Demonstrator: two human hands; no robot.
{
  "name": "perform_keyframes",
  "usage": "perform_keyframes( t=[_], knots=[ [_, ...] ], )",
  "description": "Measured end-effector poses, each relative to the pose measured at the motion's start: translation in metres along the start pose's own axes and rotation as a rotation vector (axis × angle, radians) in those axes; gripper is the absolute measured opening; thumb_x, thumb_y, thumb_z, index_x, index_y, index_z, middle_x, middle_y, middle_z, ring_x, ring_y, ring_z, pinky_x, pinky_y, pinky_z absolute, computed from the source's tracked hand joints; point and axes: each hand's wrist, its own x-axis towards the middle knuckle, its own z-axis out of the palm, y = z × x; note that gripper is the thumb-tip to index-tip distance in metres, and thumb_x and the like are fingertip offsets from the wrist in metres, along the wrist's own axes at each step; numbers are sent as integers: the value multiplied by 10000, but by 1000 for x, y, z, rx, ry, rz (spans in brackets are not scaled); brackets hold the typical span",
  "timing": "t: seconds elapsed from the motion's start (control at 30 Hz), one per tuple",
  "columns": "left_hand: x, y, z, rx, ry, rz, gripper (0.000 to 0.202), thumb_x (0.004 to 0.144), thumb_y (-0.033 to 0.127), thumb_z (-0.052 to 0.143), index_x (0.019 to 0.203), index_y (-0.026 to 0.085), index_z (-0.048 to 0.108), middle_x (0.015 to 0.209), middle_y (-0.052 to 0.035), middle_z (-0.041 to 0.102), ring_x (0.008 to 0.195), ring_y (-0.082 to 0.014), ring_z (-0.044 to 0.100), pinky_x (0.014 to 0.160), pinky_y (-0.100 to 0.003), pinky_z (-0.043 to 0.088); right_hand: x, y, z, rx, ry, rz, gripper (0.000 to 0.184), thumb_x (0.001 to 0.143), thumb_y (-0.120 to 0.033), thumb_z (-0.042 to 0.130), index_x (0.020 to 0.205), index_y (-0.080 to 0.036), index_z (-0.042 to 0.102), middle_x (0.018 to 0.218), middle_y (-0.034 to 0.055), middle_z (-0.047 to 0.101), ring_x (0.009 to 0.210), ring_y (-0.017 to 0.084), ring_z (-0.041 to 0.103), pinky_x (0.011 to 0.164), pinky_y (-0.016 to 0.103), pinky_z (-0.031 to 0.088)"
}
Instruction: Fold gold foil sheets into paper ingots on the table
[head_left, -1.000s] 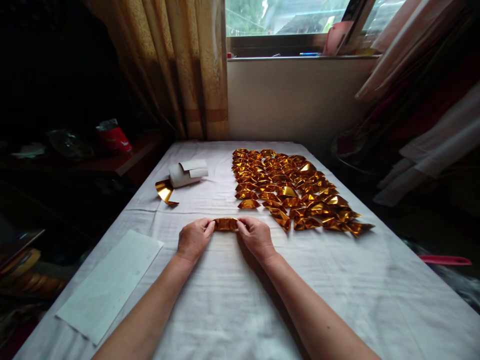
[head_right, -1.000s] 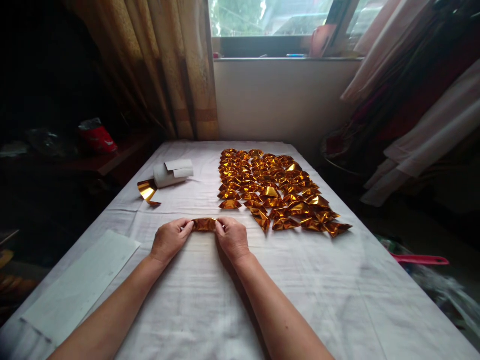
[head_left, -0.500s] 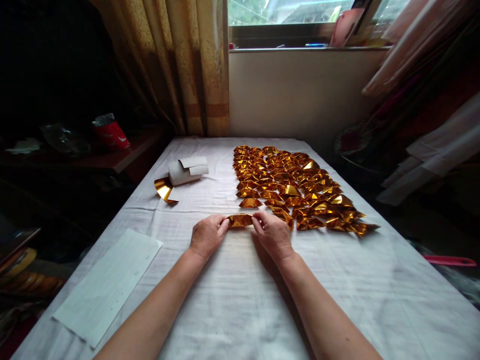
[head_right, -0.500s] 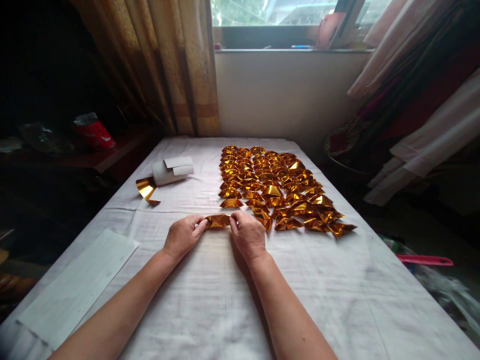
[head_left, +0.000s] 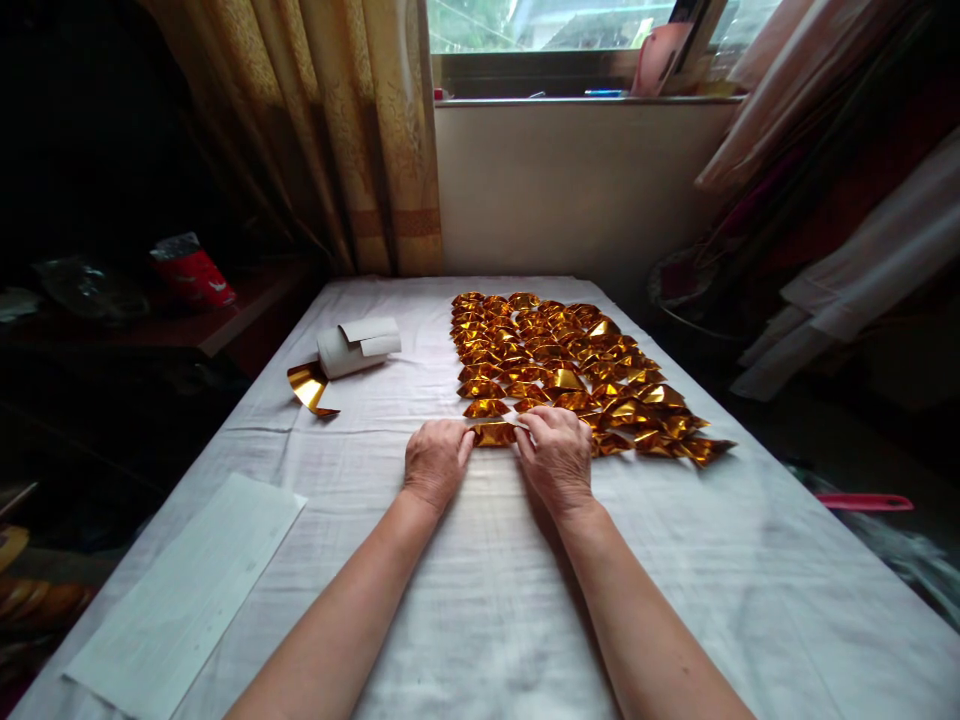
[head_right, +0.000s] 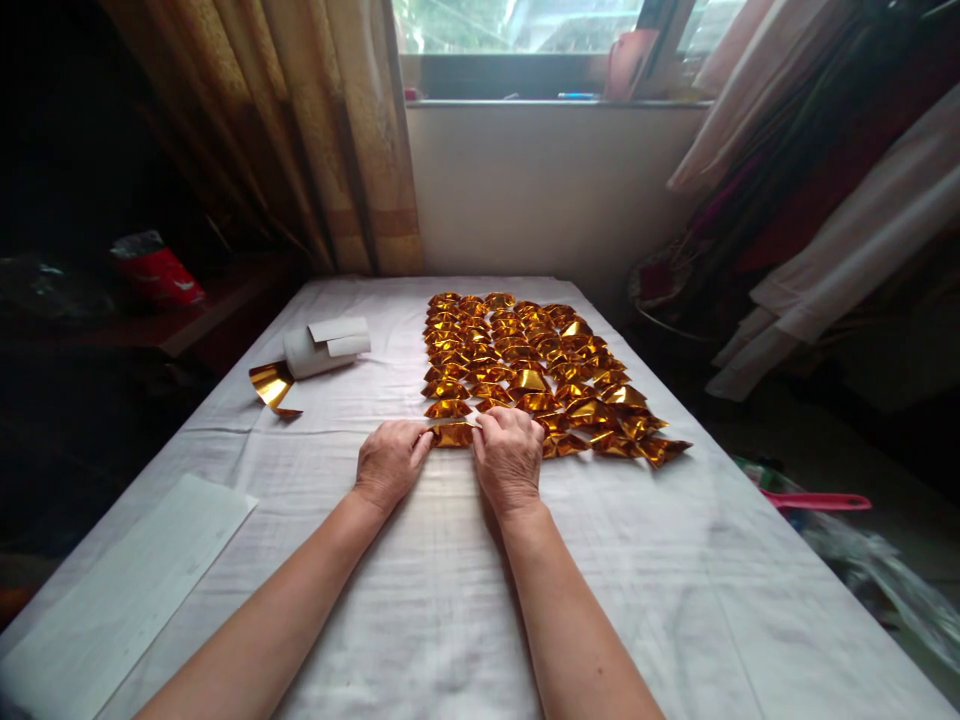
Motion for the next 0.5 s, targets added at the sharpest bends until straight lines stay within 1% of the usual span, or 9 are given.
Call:
perform_keyframes(
  t=[0.13, 0.23, 0.3, 0.37, 0.43, 0.5],
  knots=[
    [-3, -4, 0, -54, 20, -9, 260, 953, 384, 493, 919, 215, 687, 929, -57, 716, 896, -217, 610, 793, -329, 426, -2, -3, -3, 41, 39, -31, 200, 934, -297, 520, 955, -238, 710, 1077, 60, 692, 1017, 240, 524, 881, 367, 313],
    [-7, -10, -2, -87, 24, -22, 242, 941, 386, 517, 898, 216, 683, 882, -46, 714, 860, -209, 616, 784, -321, 425, -6, -7, -4, 38, 30, -60, 197, 934, -287, 516, 910, -228, 703, 1007, 58, 703, 958, 224, 556, 838, 335, 331],
    [-11, -14, -5, -99, 36, -26, 230, 929, 387, 537, 885, 215, 683, 860, -41, 711, 845, -205, 617, 783, -317, 425, -9, -11, -3, 45, -23, -61, 207, 935, -273, 504, 869, -218, 691, 911, 49, 705, 867, 197, 583, 780, 301, 349],
    [-15, -20, -7, -103, 49, -28, 228, 923, 384, 544, 865, 213, 684, 854, -41, 709, 840, -202, 618, 787, -313, 429, -13, -15, -1, 68, -105, -65, 216, 938, -260, 489, 840, -219, 677, 833, 31, 701, 784, 169, 599, 717, 271, 358],
    [-21, -26, -9, -101, 56, -29, 228, 928, 361, 530, 839, 214, 679, 852, -40, 711, 843, -200, 621, 793, -311, 436, -17, -20, 1, 78, -188, -87, 214, 937, -265, 492, 828, -226, 672, 816, 20, 699, 761, 160, 609, 681, 257, 366],
    [-26, -35, -11, -97, 60, -27, 229, 936, 326, 505, 823, 216, 671, 865, -39, 717, 850, -198, 627, 799, -307, 445, -19, -23, 3, 65, -235, -107, 199, 934, -271, 503, 851, -227, 679, 854, 25, 699, 793, 165, 619, 686, 255, 383]
  ],
)
